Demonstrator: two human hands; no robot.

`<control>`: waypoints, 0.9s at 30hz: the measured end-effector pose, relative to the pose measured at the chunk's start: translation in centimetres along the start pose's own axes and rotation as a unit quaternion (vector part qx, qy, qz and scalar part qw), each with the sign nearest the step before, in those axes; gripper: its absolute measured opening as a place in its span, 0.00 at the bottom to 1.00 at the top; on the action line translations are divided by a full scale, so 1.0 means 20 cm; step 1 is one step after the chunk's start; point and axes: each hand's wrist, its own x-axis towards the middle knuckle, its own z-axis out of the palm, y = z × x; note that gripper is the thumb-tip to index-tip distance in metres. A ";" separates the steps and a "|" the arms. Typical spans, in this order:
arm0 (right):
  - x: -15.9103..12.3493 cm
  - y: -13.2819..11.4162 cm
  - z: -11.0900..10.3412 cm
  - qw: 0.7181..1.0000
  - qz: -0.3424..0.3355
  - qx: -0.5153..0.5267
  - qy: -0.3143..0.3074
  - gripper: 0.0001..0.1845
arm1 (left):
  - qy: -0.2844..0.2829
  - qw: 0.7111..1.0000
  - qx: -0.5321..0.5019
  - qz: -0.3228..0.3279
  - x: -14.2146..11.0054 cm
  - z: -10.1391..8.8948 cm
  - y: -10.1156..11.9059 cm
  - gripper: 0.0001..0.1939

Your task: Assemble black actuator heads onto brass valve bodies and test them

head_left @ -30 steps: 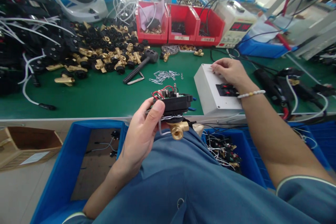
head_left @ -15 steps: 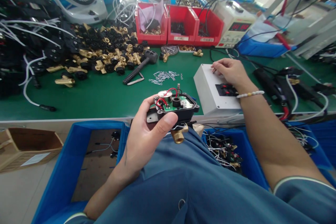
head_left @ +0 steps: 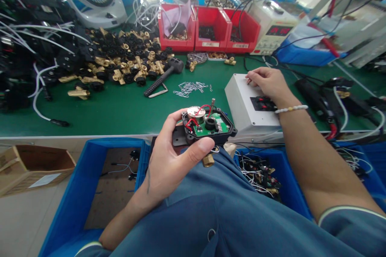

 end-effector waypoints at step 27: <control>-0.01 -0.02 0.00 1.000 0.006 -0.012 0.001 0.12 | -0.009 0.999 0.036 0.004 0.00 0.00 0.03 0.30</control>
